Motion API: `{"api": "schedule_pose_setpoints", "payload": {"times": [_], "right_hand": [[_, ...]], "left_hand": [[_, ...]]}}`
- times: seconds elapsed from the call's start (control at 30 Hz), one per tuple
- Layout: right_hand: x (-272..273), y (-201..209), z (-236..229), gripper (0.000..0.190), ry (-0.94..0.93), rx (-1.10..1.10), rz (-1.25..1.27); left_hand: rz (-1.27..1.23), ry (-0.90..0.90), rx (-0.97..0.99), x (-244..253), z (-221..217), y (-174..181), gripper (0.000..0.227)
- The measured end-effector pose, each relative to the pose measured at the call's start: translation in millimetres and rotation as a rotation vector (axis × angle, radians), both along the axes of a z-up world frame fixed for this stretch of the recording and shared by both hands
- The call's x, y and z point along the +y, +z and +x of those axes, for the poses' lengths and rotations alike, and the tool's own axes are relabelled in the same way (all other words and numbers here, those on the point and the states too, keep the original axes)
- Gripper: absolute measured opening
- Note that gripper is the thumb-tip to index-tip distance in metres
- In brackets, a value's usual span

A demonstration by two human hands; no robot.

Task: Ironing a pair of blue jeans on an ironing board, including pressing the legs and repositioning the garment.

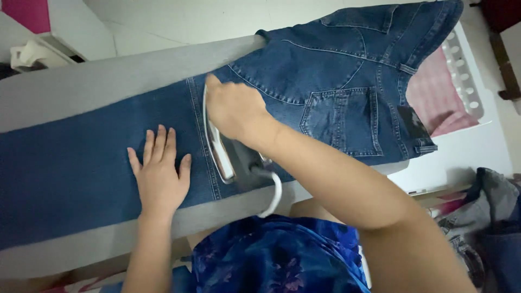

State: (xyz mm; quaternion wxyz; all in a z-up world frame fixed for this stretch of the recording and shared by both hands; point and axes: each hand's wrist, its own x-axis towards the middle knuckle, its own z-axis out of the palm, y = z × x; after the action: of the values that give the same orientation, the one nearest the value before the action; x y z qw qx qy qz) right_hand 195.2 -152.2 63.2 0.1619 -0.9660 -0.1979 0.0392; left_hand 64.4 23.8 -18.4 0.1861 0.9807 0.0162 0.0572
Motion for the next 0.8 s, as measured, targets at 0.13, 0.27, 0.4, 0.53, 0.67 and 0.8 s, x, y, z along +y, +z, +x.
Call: {"api": "schedule_pose_setpoints", "payload": {"times": [0.13, 0.27, 0.4, 0.53, 0.67, 0.8], "right_hand": [[-32, 18, -41, 0.033, 0.074, 0.145, -0.131], [-53, 21, -41, 0.033, 0.064, 0.108, -0.270], [-48, 6, 5, 0.030, 0.033, -0.043, -0.278], [-48, 10, 16, 0.030, 0.043, -0.040, -0.228], [-55, 18, 7, 0.033, 0.075, 0.073, -0.256], [-50, -3, 36, 0.029, 0.099, -0.087, -0.289]], "left_hand": [[0.004, 0.030, 0.063, -10, 8, 10, 0.058], [-0.002, -0.114, 0.059, -37, 35, 30, 0.061], [-0.057, -0.210, -0.017, -53, 70, 14, 0.058], [-0.041, -0.207, 0.039, -46, 76, 4, 0.058], [-0.032, -0.219, 0.007, -44, 73, 2, 0.058], [-0.054, -0.208, -0.037, -42, 70, -2, 0.056]]}}
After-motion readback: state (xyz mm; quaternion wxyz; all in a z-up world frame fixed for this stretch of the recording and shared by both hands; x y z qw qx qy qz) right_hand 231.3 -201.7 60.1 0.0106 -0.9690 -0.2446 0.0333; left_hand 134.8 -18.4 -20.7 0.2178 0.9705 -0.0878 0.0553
